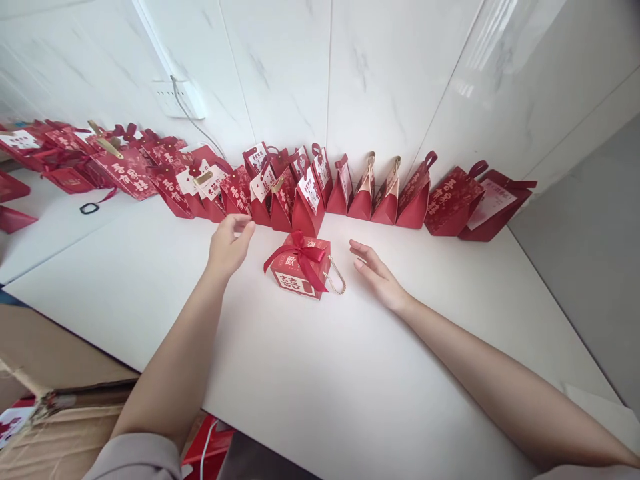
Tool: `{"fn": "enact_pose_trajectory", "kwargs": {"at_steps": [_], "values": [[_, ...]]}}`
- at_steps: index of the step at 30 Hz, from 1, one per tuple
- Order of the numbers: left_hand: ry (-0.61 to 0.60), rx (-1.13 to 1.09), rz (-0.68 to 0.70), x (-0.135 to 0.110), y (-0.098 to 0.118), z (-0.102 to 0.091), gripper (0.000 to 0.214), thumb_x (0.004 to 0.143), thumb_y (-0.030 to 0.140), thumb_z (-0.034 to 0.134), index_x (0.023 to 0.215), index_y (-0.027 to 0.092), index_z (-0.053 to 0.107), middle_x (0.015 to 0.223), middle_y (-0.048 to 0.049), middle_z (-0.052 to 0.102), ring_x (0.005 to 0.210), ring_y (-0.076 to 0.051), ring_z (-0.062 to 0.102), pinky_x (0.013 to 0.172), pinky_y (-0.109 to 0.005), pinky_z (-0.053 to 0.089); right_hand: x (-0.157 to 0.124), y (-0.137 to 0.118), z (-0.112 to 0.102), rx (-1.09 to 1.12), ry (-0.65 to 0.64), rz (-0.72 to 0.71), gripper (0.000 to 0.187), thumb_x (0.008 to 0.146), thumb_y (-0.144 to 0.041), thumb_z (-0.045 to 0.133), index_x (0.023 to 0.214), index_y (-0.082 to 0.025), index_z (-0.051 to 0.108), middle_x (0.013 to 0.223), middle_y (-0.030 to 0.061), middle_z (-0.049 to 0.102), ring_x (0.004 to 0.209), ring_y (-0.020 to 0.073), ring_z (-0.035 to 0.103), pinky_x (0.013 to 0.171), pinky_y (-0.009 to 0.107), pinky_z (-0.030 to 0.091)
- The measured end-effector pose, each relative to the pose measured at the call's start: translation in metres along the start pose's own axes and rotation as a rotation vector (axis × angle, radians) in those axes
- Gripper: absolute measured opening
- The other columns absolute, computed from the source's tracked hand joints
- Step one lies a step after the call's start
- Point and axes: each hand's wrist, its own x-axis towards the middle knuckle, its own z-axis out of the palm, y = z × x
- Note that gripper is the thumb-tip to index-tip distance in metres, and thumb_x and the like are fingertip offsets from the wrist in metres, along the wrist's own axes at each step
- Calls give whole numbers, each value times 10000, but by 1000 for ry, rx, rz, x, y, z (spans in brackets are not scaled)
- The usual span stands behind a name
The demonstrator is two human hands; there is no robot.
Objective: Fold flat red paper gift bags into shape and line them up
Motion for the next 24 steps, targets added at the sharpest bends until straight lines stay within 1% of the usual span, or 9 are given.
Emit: {"fn": "enact_pose_trajectory", "kwargs": {"at_steps": [3,5,7,9,11,14,17,21,24], "values": [[-231,-28,3,-17,22,4,357,915,514,512,1069,220,642,1016,-46,701,997,-203,618,942,-296,422,-4,-1,9,37,-165,1,580,978,-545,482,1485,-311,326,1510,49,449,1436,193,332,1216,423,158],[-352,5,9,-25,37,5,454,935,580,424,1115,220,633,1071,-56,691,1037,-227,617,959,-321,420,-6,1,11,60,-167,-7,578,1001,-539,427,1499,-279,292,1316,59,621,1342,195,458,1208,435,168],[-505,83,44,-27,51,2,520,941,611,366,1171,221,623,1177,-68,660,1107,-244,601,983,-336,425,-7,5,9,86,-96,-5,546,993,-551,432,1450,-259,362,1145,46,686,1237,205,538,1183,434,222],[-758,195,91,-24,64,-5,565,900,629,445,1283,233,571,1334,-73,587,1210,-257,554,1012,-334,427,-5,10,5,149,-33,42,503,961,-580,476,1347,-256,469,1096,45,686,1153,215,581,1120,417,324],[-1029,329,160,-21,76,-14,774,760,621,655,1411,252,458,1464,-75,478,1289,-275,494,1031,-331,429,-2,13,2,238,-4,108,468,928,-607,513,1231,-253,548,1054,52,689,1054,220,622,1023,395,416],[-1264,517,281,-20,89,-19,1134,537,543,834,1503,270,307,1515,-90,411,1323,-304,447,1020,-343,447,2,14,0,334,18,154,428,886,-617,574,1100,-248,609,975,50,696,934,213,650,911,365,472],[-1278,652,324,-24,92,-13,1200,492,520,844,1519,283,270,1501,-102,418,1353,-321,417,1017,-341,450,1,12,0,352,12,158,412,851,-614,629,1045,-252,632,942,40,700,886,203,655,874,351,482],[-1169,719,303,-33,104,-2,1063,502,535,823,1434,249,400,1375,-110,545,1203,-306,564,954,-322,476,-3,14,-1,330,-12,147,382,848,-588,657,1027,-251,652,943,34,701,870,187,653,869,338,484],[-1150,760,271,-34,133,-18,937,495,490,834,1338,251,501,1255,-77,628,1067,-279,632,859,-299,501,-5,17,-4,309,-36,144,355,857,-565,660,1010,-244,666,949,35,698,870,180,652,877,334,486]]}}
